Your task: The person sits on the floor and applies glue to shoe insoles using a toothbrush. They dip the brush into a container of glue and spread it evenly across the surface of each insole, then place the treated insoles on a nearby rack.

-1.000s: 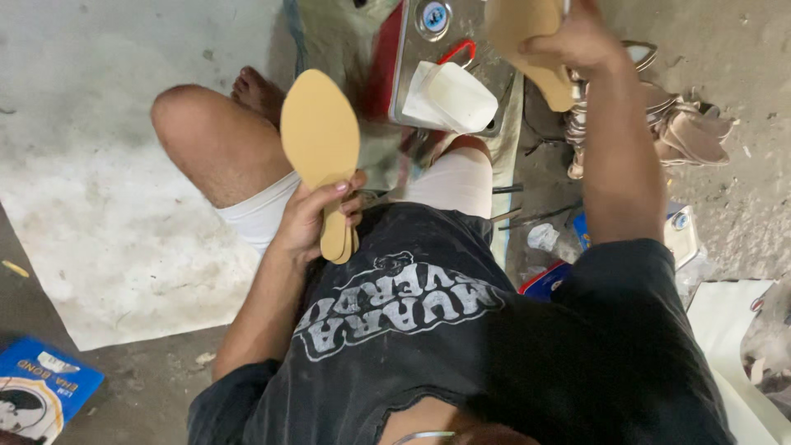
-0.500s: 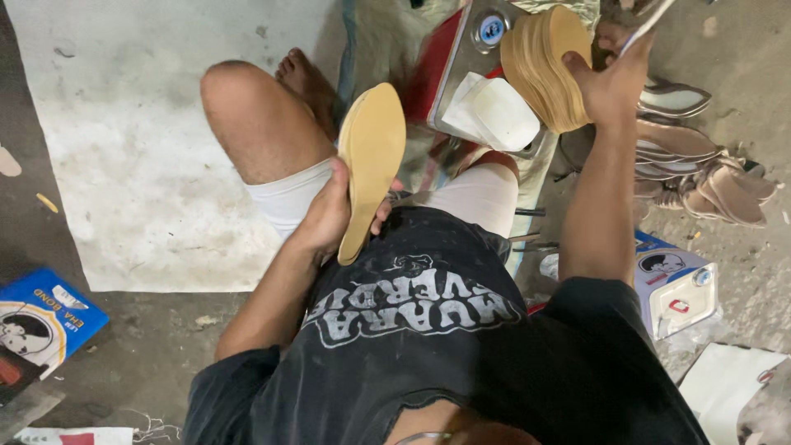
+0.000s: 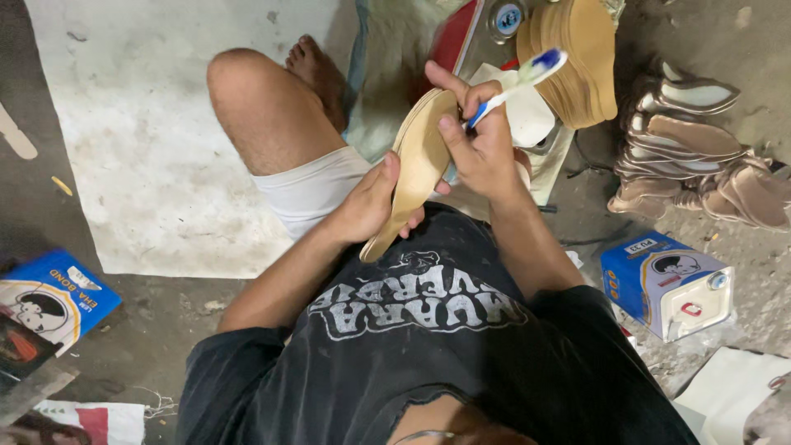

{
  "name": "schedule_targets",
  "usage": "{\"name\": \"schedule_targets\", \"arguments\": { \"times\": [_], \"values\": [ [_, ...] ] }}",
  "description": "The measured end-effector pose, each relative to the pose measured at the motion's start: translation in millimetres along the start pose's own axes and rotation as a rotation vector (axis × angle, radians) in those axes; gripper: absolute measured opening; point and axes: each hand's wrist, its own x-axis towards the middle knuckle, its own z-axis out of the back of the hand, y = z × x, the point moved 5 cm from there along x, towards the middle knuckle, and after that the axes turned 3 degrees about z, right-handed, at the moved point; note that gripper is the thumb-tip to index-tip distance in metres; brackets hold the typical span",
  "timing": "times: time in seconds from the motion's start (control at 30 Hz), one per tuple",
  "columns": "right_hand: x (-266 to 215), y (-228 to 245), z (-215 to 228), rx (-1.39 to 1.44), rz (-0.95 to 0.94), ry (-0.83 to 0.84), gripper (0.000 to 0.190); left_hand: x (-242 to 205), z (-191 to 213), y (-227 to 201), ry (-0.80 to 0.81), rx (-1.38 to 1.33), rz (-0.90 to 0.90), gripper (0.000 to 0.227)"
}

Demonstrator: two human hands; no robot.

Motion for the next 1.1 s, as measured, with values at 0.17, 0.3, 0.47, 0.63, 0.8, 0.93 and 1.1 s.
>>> {"name": "schedule_targets", "arguments": {
  "times": [0.17, 0.3, 0.47, 0.63, 0.8, 0.93, 1.1],
  "values": [
    [7.2, -13.8, 2.5, 0.097, -0.014, 0.000, 0.031, 7.8, 7.1, 2.3, -0.044, 0.005, 0.008, 0.086],
    [15.5, -20.4, 11.7, 0.124, -0.044, -0.024, 0.035, 16.6, 15.5, -0.9, -0.038, 0.045, -0.006, 0.090],
    [3.2, -29.7, 30.0, -0.022, -0.292, -0.082, 0.039, 13.1, 22.6, 5.1, 0.053, 0.026, 0.130, 0.090],
    [-22.2, -36.5, 32.5, -0.091, -0.353, -0.157, 0.040, 14.3, 22.9, 10.5, 0.078, 0.072, 0.153, 0.077],
    [-22.3, -37.0, 41.4, 0.012, -0.259, -0.204, 0.038, 23.8, 15.0, 13.8, 0.026, 0.067, 0.137, 0.054],
    [-18.9, -28.9, 46.3, -0.017, -0.238, -0.196, 0.038, 24.5, 11.1, 9.8, 0.017, 0.071, 0.092, 0.050],
    [-13.0, -25.7, 46.1, 0.329, -0.304, -0.213, 0.039, 20.9, 17.6, 8.3, 0.016, 0.038, 0.187, 0.054]
  ]
}}
